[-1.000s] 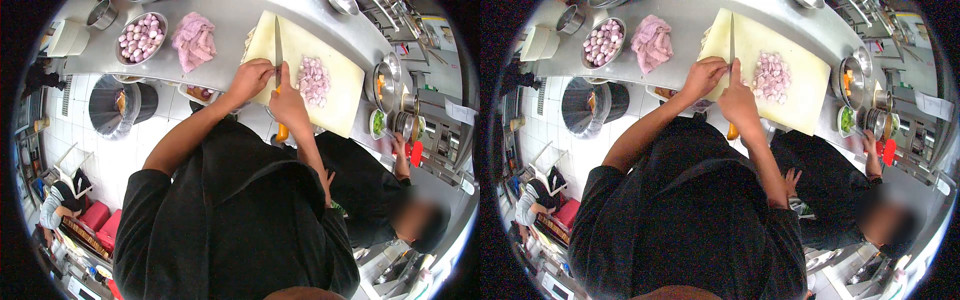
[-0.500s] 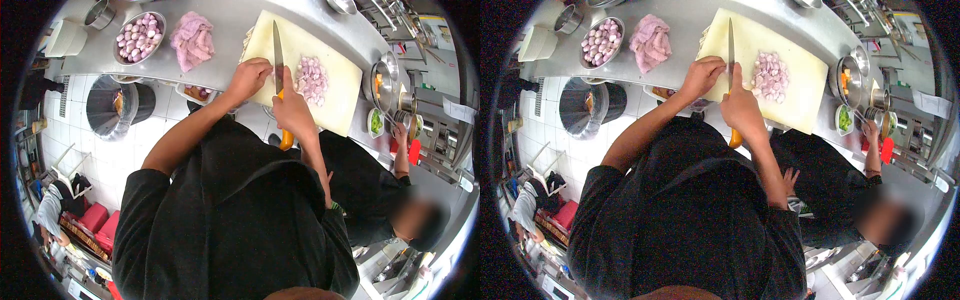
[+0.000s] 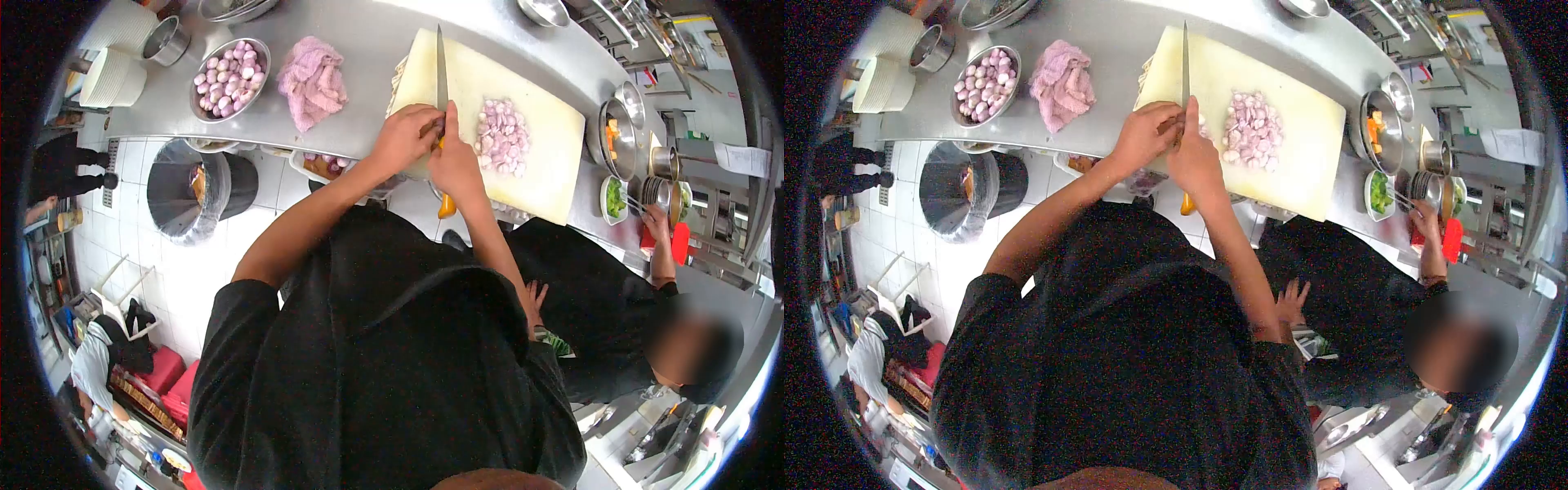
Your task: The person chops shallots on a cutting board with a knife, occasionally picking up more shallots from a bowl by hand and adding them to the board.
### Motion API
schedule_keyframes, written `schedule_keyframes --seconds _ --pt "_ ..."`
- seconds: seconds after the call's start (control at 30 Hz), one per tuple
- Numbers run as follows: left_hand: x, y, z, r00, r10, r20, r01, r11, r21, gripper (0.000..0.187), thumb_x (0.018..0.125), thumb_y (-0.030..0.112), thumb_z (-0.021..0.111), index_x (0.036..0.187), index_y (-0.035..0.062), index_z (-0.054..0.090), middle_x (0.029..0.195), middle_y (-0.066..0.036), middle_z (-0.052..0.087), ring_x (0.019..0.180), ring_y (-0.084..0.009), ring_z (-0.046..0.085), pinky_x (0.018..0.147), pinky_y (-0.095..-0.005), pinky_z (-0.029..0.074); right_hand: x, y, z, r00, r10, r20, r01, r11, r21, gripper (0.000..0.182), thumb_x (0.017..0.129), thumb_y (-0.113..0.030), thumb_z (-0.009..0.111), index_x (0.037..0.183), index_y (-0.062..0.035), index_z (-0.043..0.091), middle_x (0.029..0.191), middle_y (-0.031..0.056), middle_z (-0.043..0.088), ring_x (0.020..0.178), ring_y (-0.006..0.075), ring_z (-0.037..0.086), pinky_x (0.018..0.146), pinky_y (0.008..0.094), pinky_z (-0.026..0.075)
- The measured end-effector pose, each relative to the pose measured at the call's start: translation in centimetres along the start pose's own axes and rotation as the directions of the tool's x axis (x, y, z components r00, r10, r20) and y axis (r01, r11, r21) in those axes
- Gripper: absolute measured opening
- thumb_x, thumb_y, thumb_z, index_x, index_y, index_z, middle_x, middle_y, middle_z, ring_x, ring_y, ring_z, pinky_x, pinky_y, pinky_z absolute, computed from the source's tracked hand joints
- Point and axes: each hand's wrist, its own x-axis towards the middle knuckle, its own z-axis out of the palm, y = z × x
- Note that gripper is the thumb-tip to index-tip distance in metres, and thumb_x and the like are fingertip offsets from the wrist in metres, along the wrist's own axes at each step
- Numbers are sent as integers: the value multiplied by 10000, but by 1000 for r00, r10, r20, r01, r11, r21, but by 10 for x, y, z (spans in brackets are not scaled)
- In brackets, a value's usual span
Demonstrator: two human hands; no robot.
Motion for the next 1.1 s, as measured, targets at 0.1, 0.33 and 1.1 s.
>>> schedule_keyframes --seconds 0.1,0.33,1.1 --pt "2 0 -2 998 6 63 -8 999 36 207 825 56 682 1025 8 697 1043 -140 691 873 -322 667 767 -380 549 -2 4 3 1000 6 -4 -6 1000 16 890 844 -70 547 1589 -75 60 991 323 675 868 487 663 792 550 519" --pt "18 -11 -13 972 48 231 -91 979 180 172 823 168 707 920 32 749 922 -136 691 800 -311 673 739 -390 544 -12 8 -17 994 94 51 -93 995 -19 852 881 -91 529 1596 -103 64 966 325 678 843 489 665 791 544 519" --pt "10 6 12 895 -442 63 446 893 -59 181 818 182 697 844 24 782 681 -102 727 587 -152 694 612 -298 559 -48 -8 -47 975 163 152 -180 977 110 771 929 -124 528 1596 -112 142 887 263 685 553 308 656 586 428 550"
